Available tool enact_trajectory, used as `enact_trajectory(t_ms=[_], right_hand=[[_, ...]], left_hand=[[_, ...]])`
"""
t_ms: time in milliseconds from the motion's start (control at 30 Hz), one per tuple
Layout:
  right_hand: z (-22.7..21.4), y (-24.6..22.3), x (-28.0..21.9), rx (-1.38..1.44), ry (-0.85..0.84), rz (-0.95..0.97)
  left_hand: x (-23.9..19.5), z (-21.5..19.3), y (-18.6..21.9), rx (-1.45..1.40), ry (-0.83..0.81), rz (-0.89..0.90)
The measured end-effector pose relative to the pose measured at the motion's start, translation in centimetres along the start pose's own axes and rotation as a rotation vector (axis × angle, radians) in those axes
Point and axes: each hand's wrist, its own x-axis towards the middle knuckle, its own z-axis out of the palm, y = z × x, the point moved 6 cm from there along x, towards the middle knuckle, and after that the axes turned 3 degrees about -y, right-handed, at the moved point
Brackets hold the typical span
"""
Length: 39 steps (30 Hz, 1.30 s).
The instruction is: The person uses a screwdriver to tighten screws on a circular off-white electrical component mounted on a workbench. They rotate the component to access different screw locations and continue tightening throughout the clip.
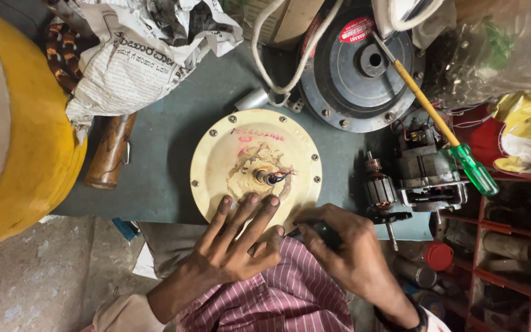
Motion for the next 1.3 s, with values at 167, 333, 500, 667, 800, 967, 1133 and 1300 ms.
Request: enact_trajectory(t_ms=[167, 333, 500, 667, 800, 967, 1133, 1300], right_hand=[[1.3, -0.2, -0.2, -0.163, 0.048, -0.211], [1.8, -0.1, -1.0, -0.333, 0.174, -0.429], [2.2, 0.8, -1.7, -0.372, 0.228, -0.452], [2.2, 1.2, -1.5, -0.336, 0.235, -0.468], [2.0, 1.1, -1.4, -0.325, 0.261, -0.488], [2.0, 1.0, -1.4, -0.348, 0.272, -0.502], [2.3, 1.3, -1.4, -0.335, 0.276, -0.507], [2.6, 1.4, -1.6, -0.396, 0.284, -0.585]], left_hand=[[-0.4, 0.5, 0.0, -0.035, 0.003, -0.017], [-0.5, 0.7, 0.0, -0.053, 0.005, -0.034], [-0.6, 0.9, 0.1, -0.104, 0.023, -0.054], [-0.5, 0.8, 0.0, -0.098, 0.048, -0.073], [-0.5, 0.9, 0.1, -0.085, 0.048, -0.080], [-0.7, 1.3, 0.3, -0.090, 0.078, -0.100], [-0.8, 1.7, 0.4, -0.099, 0.100, -0.097], [-0.8, 1.4, 0.3, -0.087, 0.068, -0.089]])
